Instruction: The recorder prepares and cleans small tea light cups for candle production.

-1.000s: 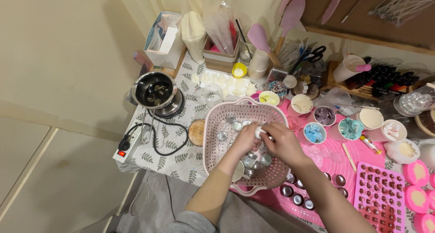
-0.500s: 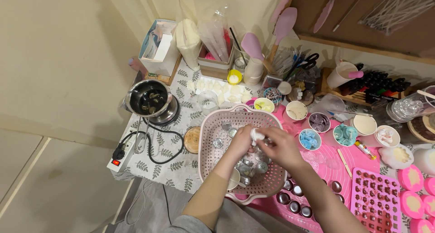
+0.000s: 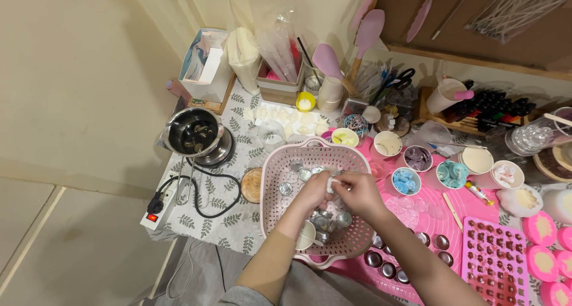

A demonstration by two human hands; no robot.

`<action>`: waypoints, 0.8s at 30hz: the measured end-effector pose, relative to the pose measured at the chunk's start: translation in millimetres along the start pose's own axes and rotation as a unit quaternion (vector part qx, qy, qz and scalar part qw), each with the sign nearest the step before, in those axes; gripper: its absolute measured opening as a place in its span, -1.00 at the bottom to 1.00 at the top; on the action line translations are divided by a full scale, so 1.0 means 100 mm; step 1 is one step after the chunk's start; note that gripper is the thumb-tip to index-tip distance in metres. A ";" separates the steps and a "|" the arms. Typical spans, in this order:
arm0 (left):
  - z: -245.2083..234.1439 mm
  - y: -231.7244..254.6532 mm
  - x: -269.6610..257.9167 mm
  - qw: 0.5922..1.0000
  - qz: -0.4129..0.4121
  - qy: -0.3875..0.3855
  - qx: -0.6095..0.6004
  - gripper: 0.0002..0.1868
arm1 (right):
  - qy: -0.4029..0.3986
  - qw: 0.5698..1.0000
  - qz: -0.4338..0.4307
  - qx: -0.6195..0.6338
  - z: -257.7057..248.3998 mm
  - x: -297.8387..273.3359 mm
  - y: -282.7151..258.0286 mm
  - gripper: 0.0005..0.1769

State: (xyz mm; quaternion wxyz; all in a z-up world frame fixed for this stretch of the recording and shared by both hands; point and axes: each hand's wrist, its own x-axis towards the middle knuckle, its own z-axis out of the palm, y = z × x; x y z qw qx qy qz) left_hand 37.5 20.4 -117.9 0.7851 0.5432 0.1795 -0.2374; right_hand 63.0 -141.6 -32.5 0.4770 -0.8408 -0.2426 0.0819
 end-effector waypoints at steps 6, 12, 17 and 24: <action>0.41 0.37 -0.43 0.929 0.286 0.153 0.179 -0.50 | 0.041 0.851 0.323 0.413 0.24 0.05 0.55 -0.75; 0.26 0.37 -0.32 0.991 0.067 0.115 0.031 -0.51 | 0.040 0.971 0.196 0.132 -0.02 0.01 -0.14 -0.78; 0.15 0.35 -0.27 0.994 0.039 0.082 -0.066 -0.57 | 0.034 0.985 -0.152 -0.070 -0.26 0.01 -0.58 -0.70; 0.16 0.30 -0.28 0.997 0.029 0.070 -0.030 -0.55 | 0.048 0.970 -0.208 -0.114 -0.09 -0.04 -0.36 -0.81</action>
